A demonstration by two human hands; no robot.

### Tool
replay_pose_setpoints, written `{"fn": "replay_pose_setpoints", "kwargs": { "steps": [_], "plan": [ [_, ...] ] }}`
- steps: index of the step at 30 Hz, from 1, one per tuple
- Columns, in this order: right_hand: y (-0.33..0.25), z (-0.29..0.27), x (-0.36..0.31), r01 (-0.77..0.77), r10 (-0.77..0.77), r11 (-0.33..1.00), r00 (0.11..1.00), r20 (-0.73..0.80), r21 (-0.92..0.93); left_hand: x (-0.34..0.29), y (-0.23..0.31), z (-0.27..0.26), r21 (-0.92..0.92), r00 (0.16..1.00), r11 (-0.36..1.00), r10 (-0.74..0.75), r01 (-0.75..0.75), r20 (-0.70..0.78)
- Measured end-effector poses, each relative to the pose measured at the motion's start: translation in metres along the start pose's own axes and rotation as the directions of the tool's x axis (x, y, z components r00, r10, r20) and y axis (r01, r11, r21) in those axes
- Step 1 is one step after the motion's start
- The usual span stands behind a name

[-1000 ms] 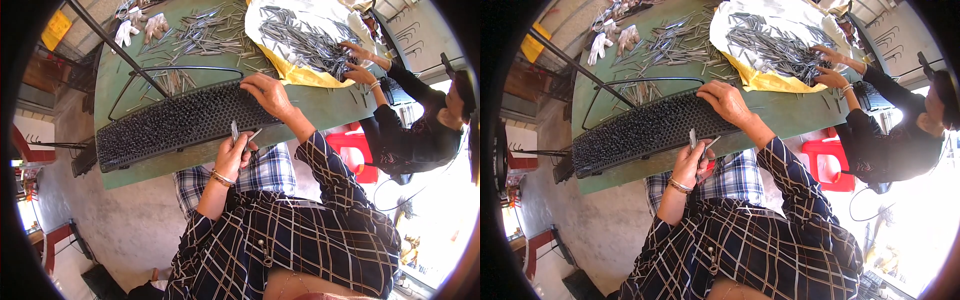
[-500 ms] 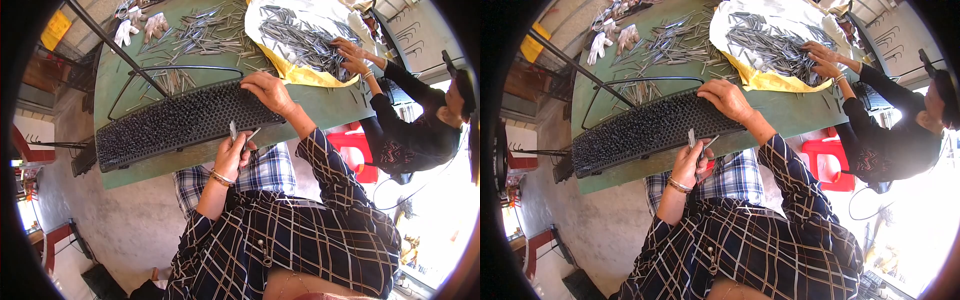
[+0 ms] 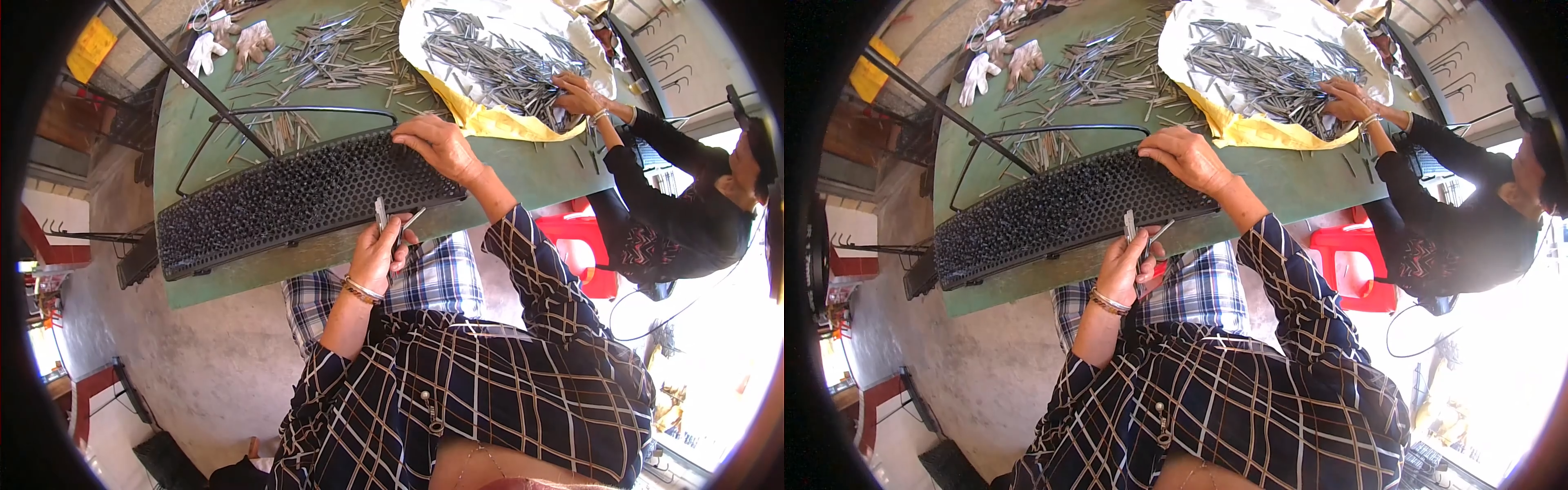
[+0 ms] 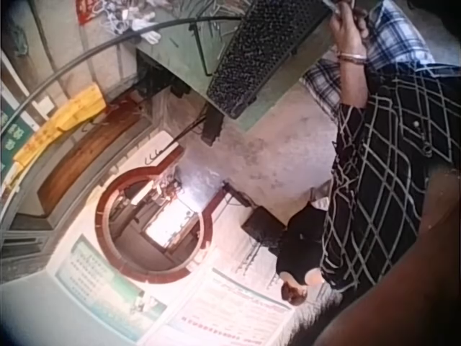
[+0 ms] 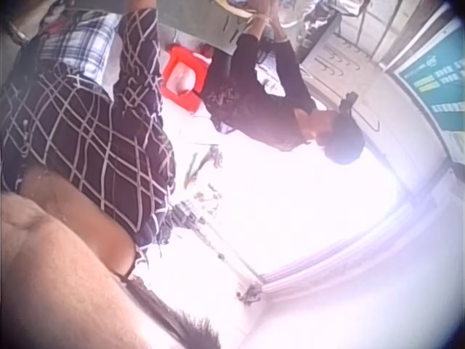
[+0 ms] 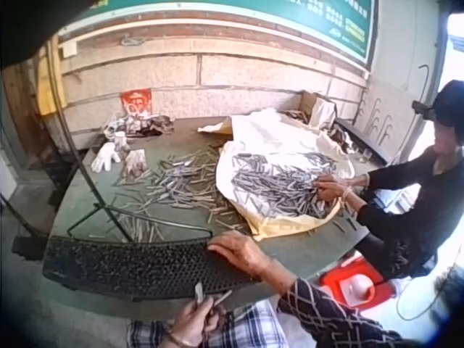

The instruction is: Manually inserting small metal pins into a perforated metal sheet on a workbench.

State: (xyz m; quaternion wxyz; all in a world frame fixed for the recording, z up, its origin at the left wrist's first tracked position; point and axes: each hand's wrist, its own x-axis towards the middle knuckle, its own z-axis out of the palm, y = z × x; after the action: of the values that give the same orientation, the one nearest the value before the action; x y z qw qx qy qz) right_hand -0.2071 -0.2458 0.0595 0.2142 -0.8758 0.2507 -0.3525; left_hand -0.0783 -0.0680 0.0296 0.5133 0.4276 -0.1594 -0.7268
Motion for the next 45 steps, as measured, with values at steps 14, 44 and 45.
{"fn": "replay_pose_setpoints", "kwargs": {
  "steps": [14, 44, 45],
  "plan": [
    [0.001, 0.008, -0.009, -0.116, 0.128, 0.985, 0.988, -0.086, 0.131, 0.000, 0.002, 0.003, -0.004, 1.000, 1.000, -0.011, 0.011, -0.004],
    [-0.004, 0.026, -0.019, -0.120, 0.085, 0.985, 0.964, -0.250, -0.126, 0.001, 0.000, 0.003, -0.006, 1.000, 1.000, -0.025, 0.025, -0.001],
    [-0.002, 0.026, -0.021, -0.120, 0.085, 0.985, 0.964, -0.251, -0.126, 0.002, 0.000, 0.002, -0.002, 1.000, 1.000, -0.028, 0.028, 0.002]
  ]
}}
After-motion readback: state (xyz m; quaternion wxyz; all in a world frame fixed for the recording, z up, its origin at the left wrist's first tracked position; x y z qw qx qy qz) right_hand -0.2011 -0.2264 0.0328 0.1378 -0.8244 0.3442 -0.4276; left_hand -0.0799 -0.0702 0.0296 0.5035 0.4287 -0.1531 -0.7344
